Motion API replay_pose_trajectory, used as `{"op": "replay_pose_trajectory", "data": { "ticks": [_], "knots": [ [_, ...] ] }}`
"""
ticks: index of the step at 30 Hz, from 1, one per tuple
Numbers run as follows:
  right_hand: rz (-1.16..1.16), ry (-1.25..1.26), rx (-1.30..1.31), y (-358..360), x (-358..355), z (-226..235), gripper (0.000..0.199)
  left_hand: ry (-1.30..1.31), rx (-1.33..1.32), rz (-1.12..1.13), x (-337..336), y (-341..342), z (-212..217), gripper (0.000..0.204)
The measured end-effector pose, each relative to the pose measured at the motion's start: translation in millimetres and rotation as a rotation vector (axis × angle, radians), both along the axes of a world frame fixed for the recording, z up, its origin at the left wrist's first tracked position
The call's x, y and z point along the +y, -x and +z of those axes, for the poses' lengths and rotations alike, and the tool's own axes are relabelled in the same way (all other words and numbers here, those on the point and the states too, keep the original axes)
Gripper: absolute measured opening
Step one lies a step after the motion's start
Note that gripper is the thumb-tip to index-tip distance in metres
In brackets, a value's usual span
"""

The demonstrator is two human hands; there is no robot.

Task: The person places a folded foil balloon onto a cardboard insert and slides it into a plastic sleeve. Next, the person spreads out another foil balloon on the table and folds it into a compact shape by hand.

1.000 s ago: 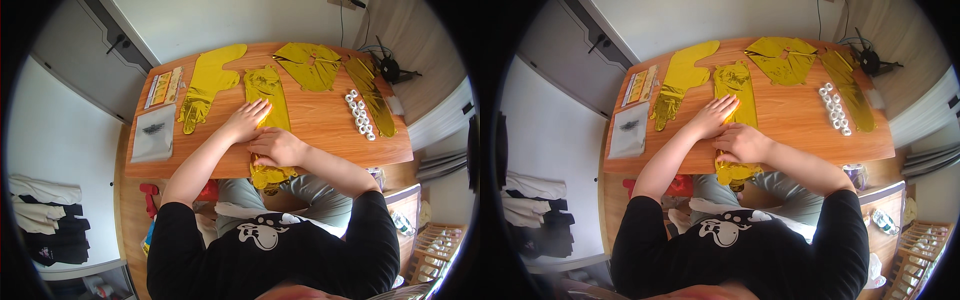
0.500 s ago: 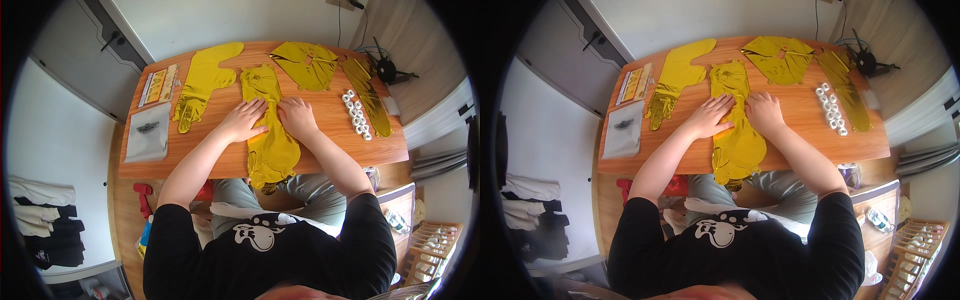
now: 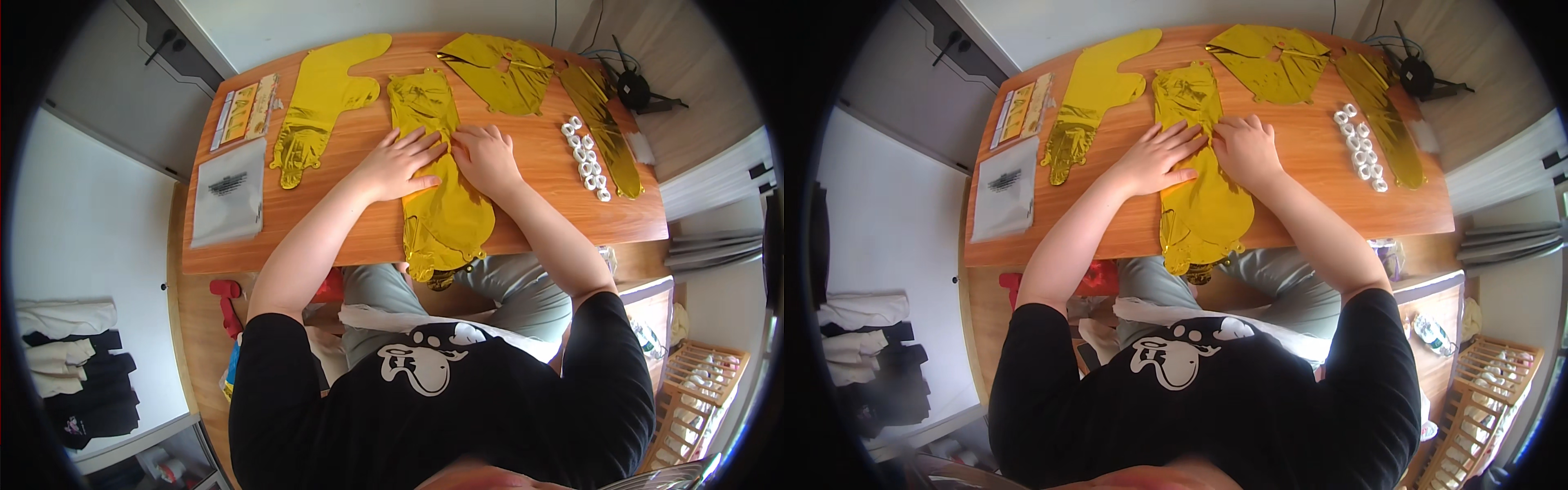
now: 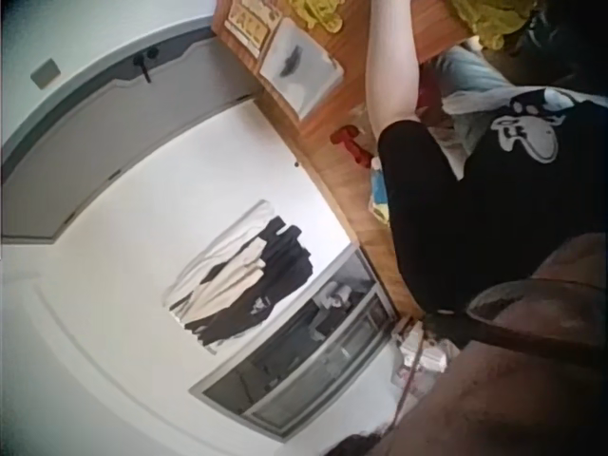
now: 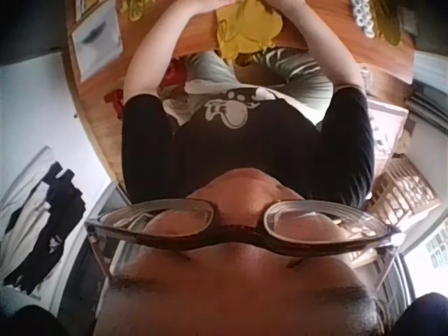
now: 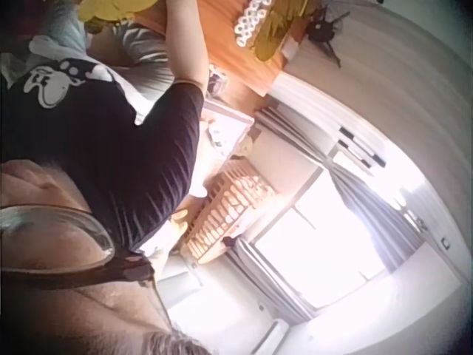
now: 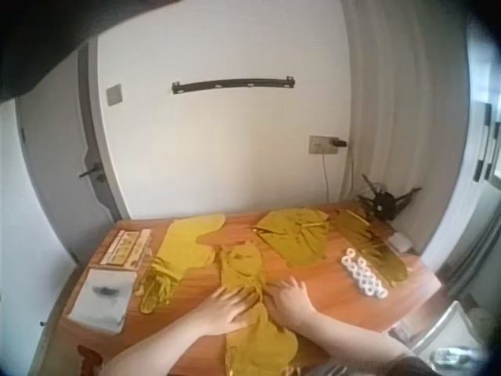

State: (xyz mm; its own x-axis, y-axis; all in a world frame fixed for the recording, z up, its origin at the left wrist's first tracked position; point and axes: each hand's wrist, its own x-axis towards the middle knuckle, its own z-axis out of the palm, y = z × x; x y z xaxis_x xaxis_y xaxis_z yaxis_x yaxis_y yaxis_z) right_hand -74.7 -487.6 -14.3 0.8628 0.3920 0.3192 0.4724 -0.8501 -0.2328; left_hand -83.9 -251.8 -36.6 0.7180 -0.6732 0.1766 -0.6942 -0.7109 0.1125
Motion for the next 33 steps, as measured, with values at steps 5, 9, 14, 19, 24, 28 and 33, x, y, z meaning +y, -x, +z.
{"op": "replay_pose_trajectory", "data": {
  "ticks": [5, 9, 14, 19, 24, 28, 33],
  "knots": [
    [0.090, -0.129, 0.201, -1.7, -8.1, 3.8, 0.036, -0.069, 0.056, 0.028, -1.4, 0.0, 8.0, 0.091],
    [0.243, -0.223, 0.352, 16.7, -19.4, 26.5, 0.046, -0.074, 0.076, 0.019, 1.7, 0.6, 6.9, 0.098],
    [0.427, -0.255, 0.576, 42.2, -53.6, 36.9, 0.050, -0.118, 0.027, 0.017, 1.9, 1.0, -0.1, 0.110],
    [0.576, -0.267, 0.431, 65.2, -65.4, 27.6, 0.045, -0.126, 0.059, 0.022, 1.9, 4.0, 2.1, 0.108],
    [0.502, -0.165, 0.294, 69.0, -59.9, 31.2, 0.042, -0.135, 0.043, 0.028, 0.2, 3.5, 5.1, 0.110],
    [0.530, -0.107, 0.199, 70.2, -35.3, 40.6, 0.038, -0.105, 0.042, 0.026, 1.4, 5.5, 5.3, 0.110],
    [0.475, -0.059, 0.095, 82.6, -3.7, 32.3, 0.040, -0.104, 0.000, 0.016, 0.8, 0.7, -1.2, 0.108]
  ]
}}
